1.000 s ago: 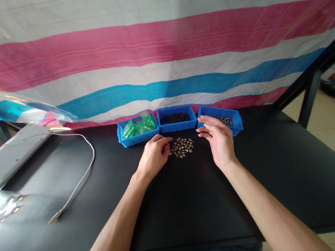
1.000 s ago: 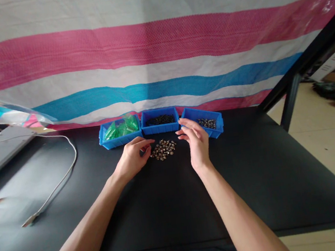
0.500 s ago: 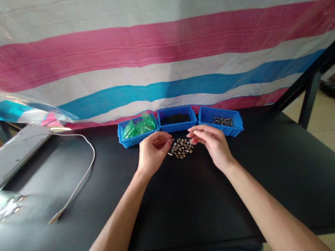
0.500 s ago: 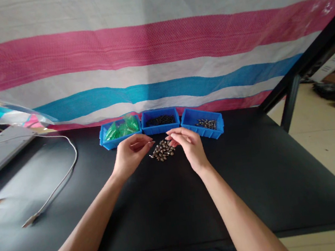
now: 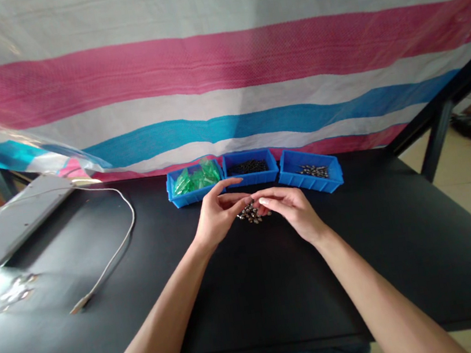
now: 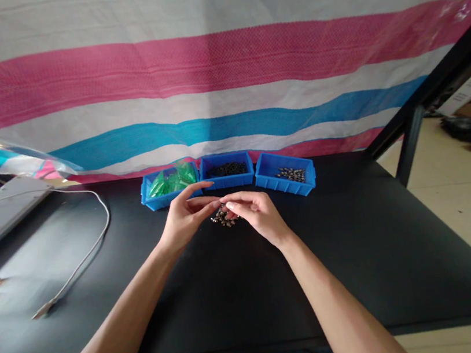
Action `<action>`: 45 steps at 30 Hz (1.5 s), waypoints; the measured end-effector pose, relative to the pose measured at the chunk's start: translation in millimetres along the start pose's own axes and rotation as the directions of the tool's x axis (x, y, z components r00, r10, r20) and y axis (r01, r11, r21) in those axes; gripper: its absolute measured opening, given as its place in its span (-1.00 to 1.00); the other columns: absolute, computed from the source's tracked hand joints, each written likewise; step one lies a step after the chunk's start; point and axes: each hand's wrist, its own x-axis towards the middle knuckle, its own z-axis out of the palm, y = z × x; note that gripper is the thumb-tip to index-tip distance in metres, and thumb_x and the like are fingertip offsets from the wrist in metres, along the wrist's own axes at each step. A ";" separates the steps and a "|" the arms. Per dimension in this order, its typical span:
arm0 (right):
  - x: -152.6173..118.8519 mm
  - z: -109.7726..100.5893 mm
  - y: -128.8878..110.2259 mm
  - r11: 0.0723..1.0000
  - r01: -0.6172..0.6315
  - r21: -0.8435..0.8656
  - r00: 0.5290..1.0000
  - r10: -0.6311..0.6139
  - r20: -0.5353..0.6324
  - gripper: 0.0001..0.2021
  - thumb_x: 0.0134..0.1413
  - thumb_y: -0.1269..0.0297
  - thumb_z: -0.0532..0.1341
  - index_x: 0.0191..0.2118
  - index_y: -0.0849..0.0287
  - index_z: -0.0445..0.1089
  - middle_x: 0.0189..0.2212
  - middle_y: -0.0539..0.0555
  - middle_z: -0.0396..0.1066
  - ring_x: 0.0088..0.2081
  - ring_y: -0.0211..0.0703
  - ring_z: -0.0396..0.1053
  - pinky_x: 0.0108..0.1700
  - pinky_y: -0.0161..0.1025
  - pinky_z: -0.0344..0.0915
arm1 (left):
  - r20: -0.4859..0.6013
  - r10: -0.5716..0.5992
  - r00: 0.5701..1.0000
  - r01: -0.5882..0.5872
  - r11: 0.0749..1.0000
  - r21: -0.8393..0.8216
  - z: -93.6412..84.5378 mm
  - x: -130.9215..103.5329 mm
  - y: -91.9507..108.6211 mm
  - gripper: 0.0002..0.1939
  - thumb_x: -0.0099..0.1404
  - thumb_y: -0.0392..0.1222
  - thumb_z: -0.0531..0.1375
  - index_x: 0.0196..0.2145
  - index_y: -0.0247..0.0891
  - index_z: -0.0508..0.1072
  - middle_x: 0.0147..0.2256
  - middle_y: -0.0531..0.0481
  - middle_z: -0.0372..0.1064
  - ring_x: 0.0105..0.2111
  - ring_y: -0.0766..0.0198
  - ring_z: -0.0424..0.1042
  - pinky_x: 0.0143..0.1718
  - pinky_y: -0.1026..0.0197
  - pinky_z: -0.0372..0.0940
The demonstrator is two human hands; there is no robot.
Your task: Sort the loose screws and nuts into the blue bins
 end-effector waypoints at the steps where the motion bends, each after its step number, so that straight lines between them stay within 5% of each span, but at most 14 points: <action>1: 0.1 -0.3 1.0 1.000 -0.005 0.020 1.000 0.005 0.005 -0.79 0.14 0.16 0.36 -0.16 0.12 0.63 -0.30 0.08 0.61 -0.29 -0.14 0.53 -0.18 -0.19 0.44 | 0.005 0.003 1.000 -0.003 1.000 0.000 0.1 -0.1 -0.3 -0.35 0.10 0.02 0.45 0.06 -0.31 0.39 -0.24 -0.16 0.64 -0.21 0.04 0.64 -0.14 0.11 0.51; 10: 1.7 -0.3 3.2 0.981 -0.084 0.173 0.996 0.085 0.001 -0.78 0.07 0.15 0.40 -0.21 0.16 0.63 -0.33 0.11 0.62 -0.33 -0.16 0.54 -0.22 -0.22 0.45 | 0.040 0.021 0.999 -0.022 0.999 0.026 2.4 -1.7 1.3 -0.32 0.13 0.01 0.44 0.11 -0.31 0.37 -0.27 -0.13 0.63 -0.22 0.05 0.64 -0.20 0.17 0.52; 14: 2.6 0.3 1.4 0.971 -0.076 0.225 0.994 0.091 -0.058 -0.81 0.03 0.15 0.41 -0.31 0.16 0.64 -0.39 0.09 0.61 -0.37 -0.17 0.54 -0.27 -0.25 0.46 | 0.062 0.120 0.991 -0.132 0.960 0.248 -1.0 -0.1 -0.7 -0.61 0.37 -0.05 0.24 0.04 -0.34 0.44 -0.27 -0.15 0.62 -0.22 0.09 0.62 -0.18 0.14 0.51; 16: 3.8 0.3 1.9 0.969 -0.046 0.243 0.992 0.072 -0.100 -0.82 0.02 0.16 0.41 -0.32 0.17 0.64 -0.40 0.09 0.61 -0.38 -0.17 0.54 -0.25 -0.23 0.47 | 0.105 0.234 0.967 -0.255 0.843 0.473 -5.1 1.5 -4.8 -0.74 0.42 -0.22 0.14 0.00 -0.32 0.50 -0.16 -0.17 0.61 -0.14 0.10 0.59 -0.07 0.08 0.49; 19: 6.8 -1.1 4.0 0.964 0.066 0.259 0.968 0.001 -0.252 -0.82 0.00 0.20 0.40 -0.27 0.16 0.64 -0.34 0.11 0.63 -0.30 -0.11 0.58 -0.14 -0.16 0.49 | 0.296 0.319 0.900 -0.432 0.566 0.702 -12.2 3.7 -14.3 -0.54 0.32 -0.51 0.04 0.08 -0.29 0.50 0.07 -0.18 0.51 0.10 0.07 0.45 0.17 -0.04 0.36; 24: 12.1 -9.4 6.4 0.947 0.276 0.163 0.751 -0.107 -0.651 -0.67 -0.04 0.31 0.35 -0.08 0.12 0.59 -0.06 0.13 0.59 -0.12 -0.04 0.59 0.04 -0.05 0.44 | 0.419 0.212 0.883 -0.469 0.349 0.811 -19.0 6.4 -26.7 -0.43 0.24 -0.61 0.02 0.12 -0.33 0.49 0.14 -0.17 0.45 0.15 0.03 0.40 0.20 -0.10 0.35; 28: 13.1 -14.5 6.1 0.953 0.267 0.145 0.692 -0.084 -0.717 -0.57 -0.07 0.29 0.33 0.01 0.10 0.54 0.05 0.16 0.53 -0.15 -0.06 0.60 -0.02 -0.09 0.47 | 0.427 0.240 0.872 -0.488 0.347 0.801 -21.7 9.2 -28.2 -0.62 0.36 -0.48 0.06 0.03 -0.37 0.55 0.02 -0.20 0.54 0.04 0.03 0.49 0.11 -0.04 0.43; 37: 11.3 -12.3 6.4 0.967 0.222 0.123 0.769 -0.096 -0.632 -0.54 -0.05 0.26 0.31 0.05 0.10 0.49 -0.02 0.14 0.57 -0.28 -0.15 0.59 -0.23 -0.24 0.47 | 0.390 0.196 0.900 -0.436 0.458 0.775 -29.3 0.5 -3.8 -0.79 0.27 -0.25 0.29 -0.13 -0.29 0.56 -0.15 -0.13 0.53 -0.17 0.12 0.53 -0.07 0.08 0.45; 45: 11.2 -10.4 4.5 0.970 0.197 0.141 0.791 -0.072 -0.608 -0.59 -0.05 0.25 0.32 0.00 0.13 0.51 -0.09 0.11 0.60 -0.31 -0.16 0.59 -0.25 -0.25 0.45 | 0.366 0.072 0.928 -0.339 0.571 0.748 -34.4 3.9 -4.2 -0.87 0.25 -0.44 0.23 -0.29 -0.29 0.54 -0.35 -0.02 0.49 -0.41 0.30 0.45 -0.35 0.28 0.34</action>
